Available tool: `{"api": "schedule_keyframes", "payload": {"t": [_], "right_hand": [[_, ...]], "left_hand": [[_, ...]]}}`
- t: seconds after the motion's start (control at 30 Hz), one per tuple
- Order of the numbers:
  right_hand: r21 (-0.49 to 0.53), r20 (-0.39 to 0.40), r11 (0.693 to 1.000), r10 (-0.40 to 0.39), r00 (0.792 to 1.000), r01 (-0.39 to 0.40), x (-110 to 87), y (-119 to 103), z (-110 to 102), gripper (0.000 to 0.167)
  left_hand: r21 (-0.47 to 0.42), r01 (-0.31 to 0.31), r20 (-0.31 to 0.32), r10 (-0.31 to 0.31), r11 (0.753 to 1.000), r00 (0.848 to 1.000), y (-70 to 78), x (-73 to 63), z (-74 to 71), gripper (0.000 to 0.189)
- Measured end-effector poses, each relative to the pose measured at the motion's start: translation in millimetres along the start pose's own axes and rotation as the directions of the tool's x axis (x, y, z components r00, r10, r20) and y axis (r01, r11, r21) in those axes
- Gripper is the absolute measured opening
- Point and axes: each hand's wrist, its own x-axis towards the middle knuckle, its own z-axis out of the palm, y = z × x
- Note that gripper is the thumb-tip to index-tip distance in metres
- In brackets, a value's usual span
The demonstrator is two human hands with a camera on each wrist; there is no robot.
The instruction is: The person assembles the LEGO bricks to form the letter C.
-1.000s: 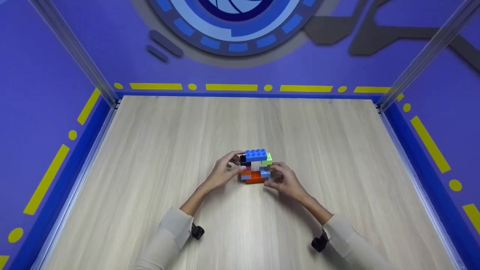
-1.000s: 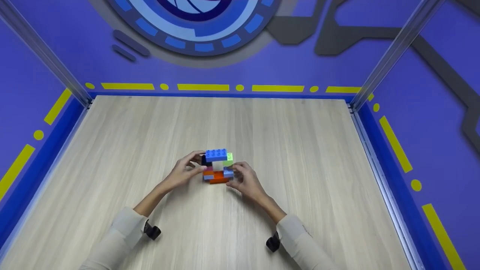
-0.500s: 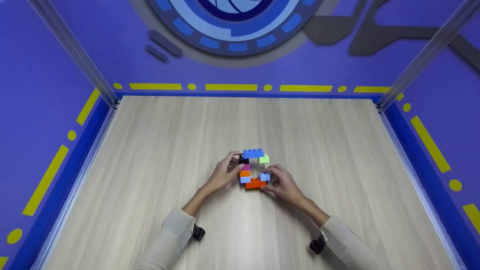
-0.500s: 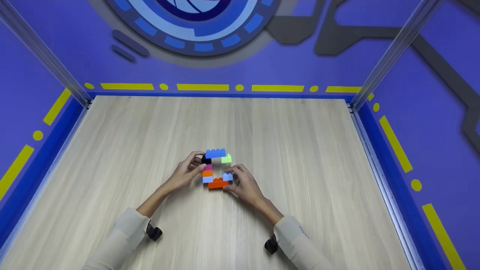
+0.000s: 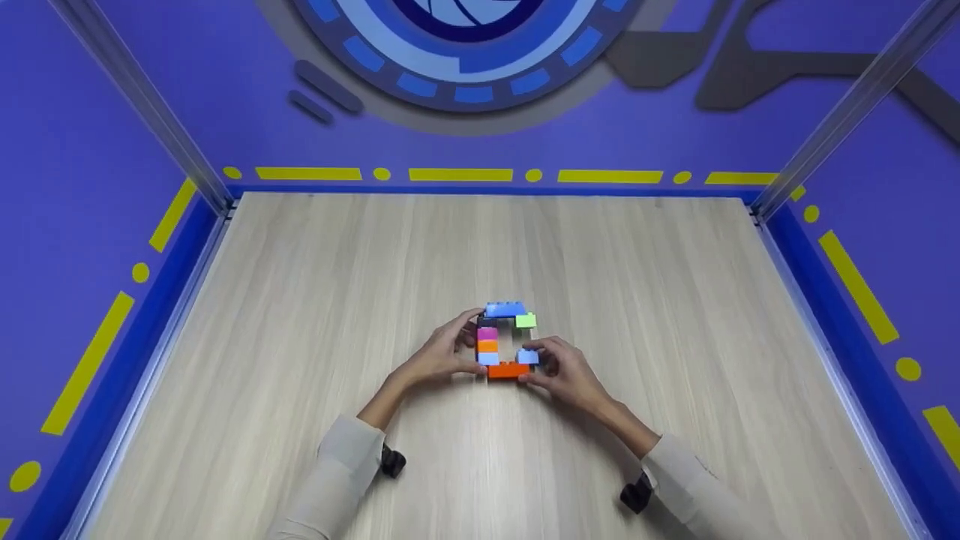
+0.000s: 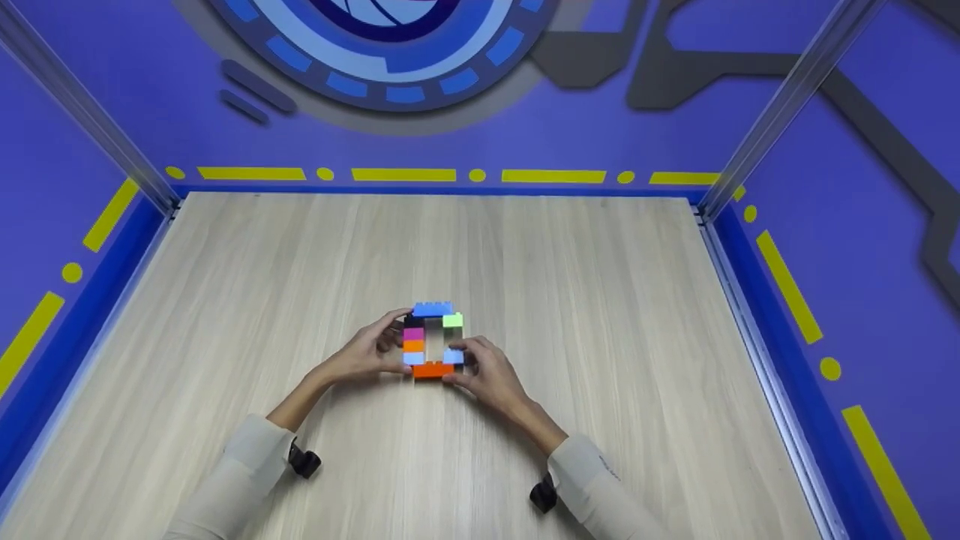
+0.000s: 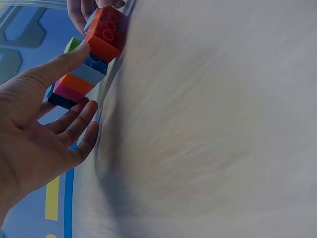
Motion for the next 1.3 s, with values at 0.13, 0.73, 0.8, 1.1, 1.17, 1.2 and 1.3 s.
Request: {"api": "schedule_keyframes", "payload": {"t": [0.13, 0.73, 0.8, 1.1, 1.17, 1.2, 1.3], "right_hand": [[0.014, 0.008, 1.0, -0.018, 1.0, 0.018, -1.1, 1.3, 0.5, 0.046], [0.042, 0.018, 0.999, -0.009, 1.0, 0.008, -5.2, 1.7, 2.1, 0.045], [0.045, 0.016, 0.999, -0.009, 1.0, 0.009, -4.7, 1.9, 2.0, 0.044], [0.04, -0.031, 0.999, 0.008, 0.999, -0.007, 2.4, 0.7, 0.5, 0.043], [0.037, -0.049, 0.999, 0.013, 0.999, -0.012, 6.3, 1.1, -0.1, 0.042], [0.033, -0.057, 0.999, 0.016, 0.998, -0.014, 8.4, 1.5, -0.6, 0.041], [0.036, -0.085, 0.999, 0.023, 0.996, -0.02, 15.1, 4.2, -1.6, 0.041]], "left_hand": [[0.03, -0.014, -0.002, 0.014, 0.999, 1.0, -1.3, 0.1, -1.4, 0.094], [0.157, 0.031, 0.021, -0.034, 0.987, 0.999, -6.7, 5.9, -4.7, 0.091], [0.149, 0.043, 0.025, -0.048, 0.988, 0.999, -5.9, 7.3, -4.9, 0.092], [0.125, 0.049, 0.002, -0.049, 0.991, 0.999, -4.5, 14.9, -6.2, 0.09], [0.111, 0.038, -0.014, -0.036, 0.993, 0.999, -5.0, 17.6, -7.0, 0.088], [0.104, 0.036, -0.021, -0.034, 0.994, 0.999, -5.3, 19.0, -7.6, 0.087], [0.091, 0.038, -0.042, -0.034, 0.995, 0.999, -6.5, 23.7, -9.2, 0.084]]}}
